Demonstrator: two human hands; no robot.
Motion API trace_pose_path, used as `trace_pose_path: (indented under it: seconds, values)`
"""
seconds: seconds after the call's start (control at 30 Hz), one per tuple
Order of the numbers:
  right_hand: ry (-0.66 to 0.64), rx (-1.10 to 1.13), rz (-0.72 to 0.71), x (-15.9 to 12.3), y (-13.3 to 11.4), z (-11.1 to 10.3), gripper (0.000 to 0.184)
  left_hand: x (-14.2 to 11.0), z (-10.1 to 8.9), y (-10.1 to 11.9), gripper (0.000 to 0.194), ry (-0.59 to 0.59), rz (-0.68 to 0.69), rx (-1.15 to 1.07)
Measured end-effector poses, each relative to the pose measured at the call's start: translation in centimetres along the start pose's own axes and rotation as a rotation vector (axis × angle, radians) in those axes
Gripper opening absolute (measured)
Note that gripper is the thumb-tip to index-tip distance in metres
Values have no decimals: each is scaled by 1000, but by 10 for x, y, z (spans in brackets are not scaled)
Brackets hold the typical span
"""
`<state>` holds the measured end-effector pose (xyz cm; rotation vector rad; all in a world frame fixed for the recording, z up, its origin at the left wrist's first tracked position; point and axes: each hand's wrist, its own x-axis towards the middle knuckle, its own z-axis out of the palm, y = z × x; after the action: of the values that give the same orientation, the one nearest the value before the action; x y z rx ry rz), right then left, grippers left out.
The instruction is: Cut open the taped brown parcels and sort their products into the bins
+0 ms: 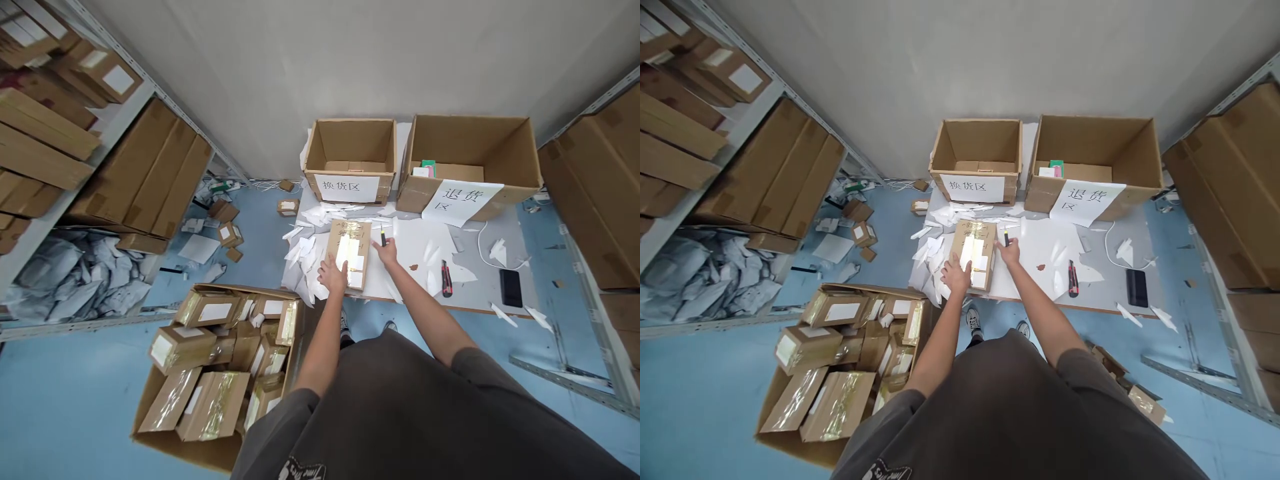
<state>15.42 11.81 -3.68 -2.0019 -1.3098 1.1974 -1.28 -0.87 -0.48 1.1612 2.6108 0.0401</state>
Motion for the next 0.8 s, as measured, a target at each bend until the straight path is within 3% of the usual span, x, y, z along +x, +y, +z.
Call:
trace_pose_path:
  seconds: [0.13,0.23,0.33,0.57,0.67,0.8]
  values:
    - [-123,117,-28,-58,44,20,56,4,-12,-9,81,-93,61,-22]
    - [-95,126,19,-75,59,34,58,4,-17,-17,75,-178,102,-21]
    - [-30,79,-17,-55,48,34,60,-2,-13,-16,69,-205,100,-55]
    - [-112,-284,-117,20,-14,6,55,-14,-3,-2,74,-258,139,-133]
    - [-124,-302,-121,25,-30,-9,48,-4,-15,-4,80,-225,295,6]
    - [-191,-129,-57,3,-26,-34,35,24,-33,1,81,-238,797,131]
